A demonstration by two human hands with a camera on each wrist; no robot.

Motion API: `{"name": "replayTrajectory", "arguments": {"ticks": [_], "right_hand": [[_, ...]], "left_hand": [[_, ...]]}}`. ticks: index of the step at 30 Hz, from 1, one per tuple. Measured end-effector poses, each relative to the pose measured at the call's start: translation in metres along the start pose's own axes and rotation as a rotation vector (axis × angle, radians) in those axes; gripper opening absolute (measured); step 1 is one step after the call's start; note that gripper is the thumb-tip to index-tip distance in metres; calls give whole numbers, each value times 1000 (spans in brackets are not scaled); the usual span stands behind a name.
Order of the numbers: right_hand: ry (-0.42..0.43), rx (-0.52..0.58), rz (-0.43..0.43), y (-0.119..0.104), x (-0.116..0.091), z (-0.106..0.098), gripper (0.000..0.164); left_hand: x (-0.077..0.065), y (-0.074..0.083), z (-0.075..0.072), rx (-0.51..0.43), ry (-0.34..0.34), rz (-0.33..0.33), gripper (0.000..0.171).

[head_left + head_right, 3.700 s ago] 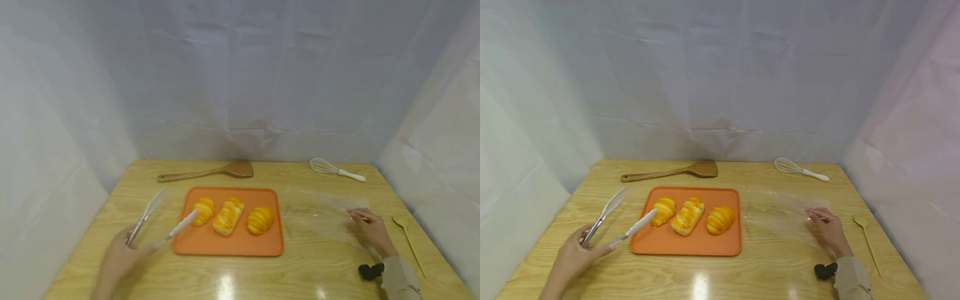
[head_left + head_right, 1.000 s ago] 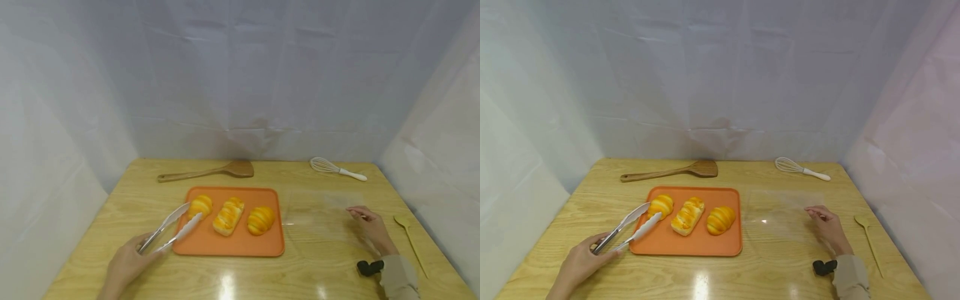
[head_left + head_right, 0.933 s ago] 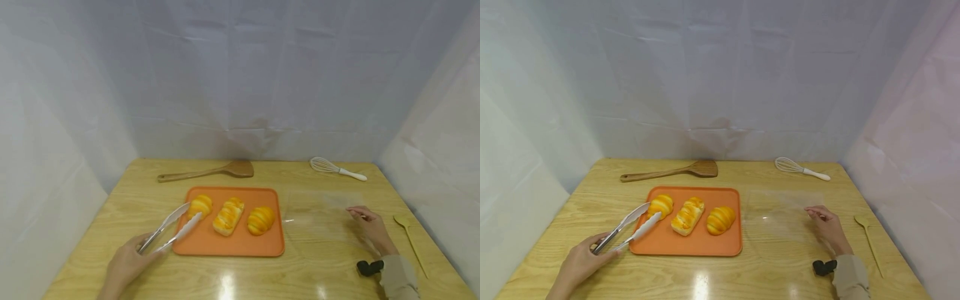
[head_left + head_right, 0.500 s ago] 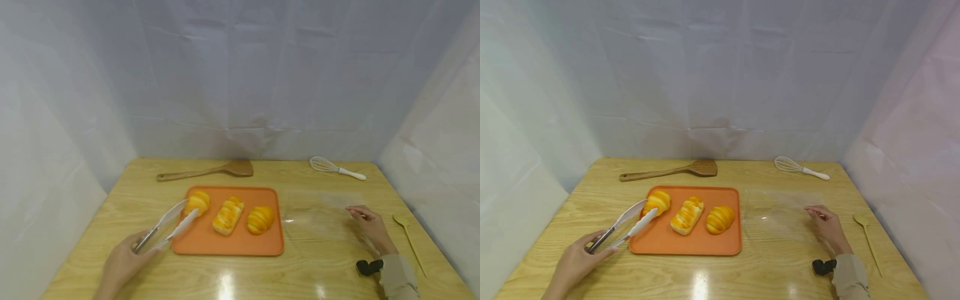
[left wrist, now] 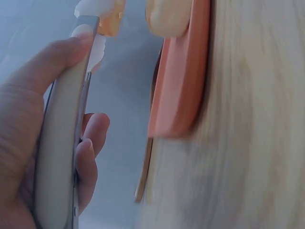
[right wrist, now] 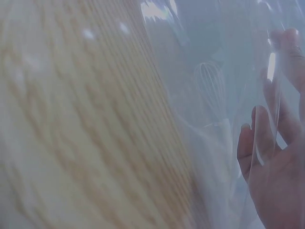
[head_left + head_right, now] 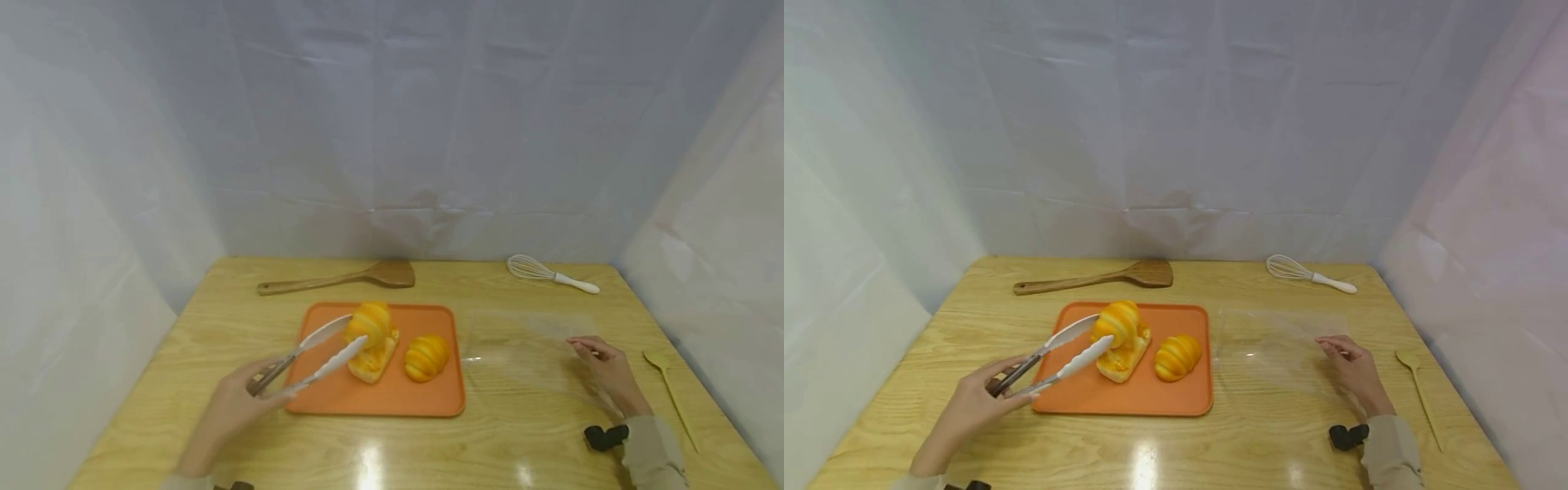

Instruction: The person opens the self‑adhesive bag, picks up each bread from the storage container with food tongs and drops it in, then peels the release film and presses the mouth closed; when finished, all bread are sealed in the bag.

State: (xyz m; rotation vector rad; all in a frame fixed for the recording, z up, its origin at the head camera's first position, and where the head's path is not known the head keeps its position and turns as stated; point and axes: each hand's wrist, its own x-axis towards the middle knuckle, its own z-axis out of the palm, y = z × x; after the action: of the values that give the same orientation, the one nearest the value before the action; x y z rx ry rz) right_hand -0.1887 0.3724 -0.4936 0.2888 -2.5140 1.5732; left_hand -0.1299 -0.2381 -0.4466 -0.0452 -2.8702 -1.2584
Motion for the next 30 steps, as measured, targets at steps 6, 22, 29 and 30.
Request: {"name": "replayTrajectory", "arguments": {"ticks": [6, 22, 29, 30], "right_hand": [[1, -5, 6, 1, 0, 2, 33], [10, -12, 22, -2, -1, 2, 33], [14, 7, -11, -1, 2, 3, 32], [9, 9, -13, -1, 2, 2, 32]], "left_hand": [[17, 25, 16, -26, -68, 83, 66], [63, 83, 65, 108, -180, 346, 61], [79, 101, 81, 133, -192, 340, 57], [80, 103, 83, 144, -195, 353, 57]]}}
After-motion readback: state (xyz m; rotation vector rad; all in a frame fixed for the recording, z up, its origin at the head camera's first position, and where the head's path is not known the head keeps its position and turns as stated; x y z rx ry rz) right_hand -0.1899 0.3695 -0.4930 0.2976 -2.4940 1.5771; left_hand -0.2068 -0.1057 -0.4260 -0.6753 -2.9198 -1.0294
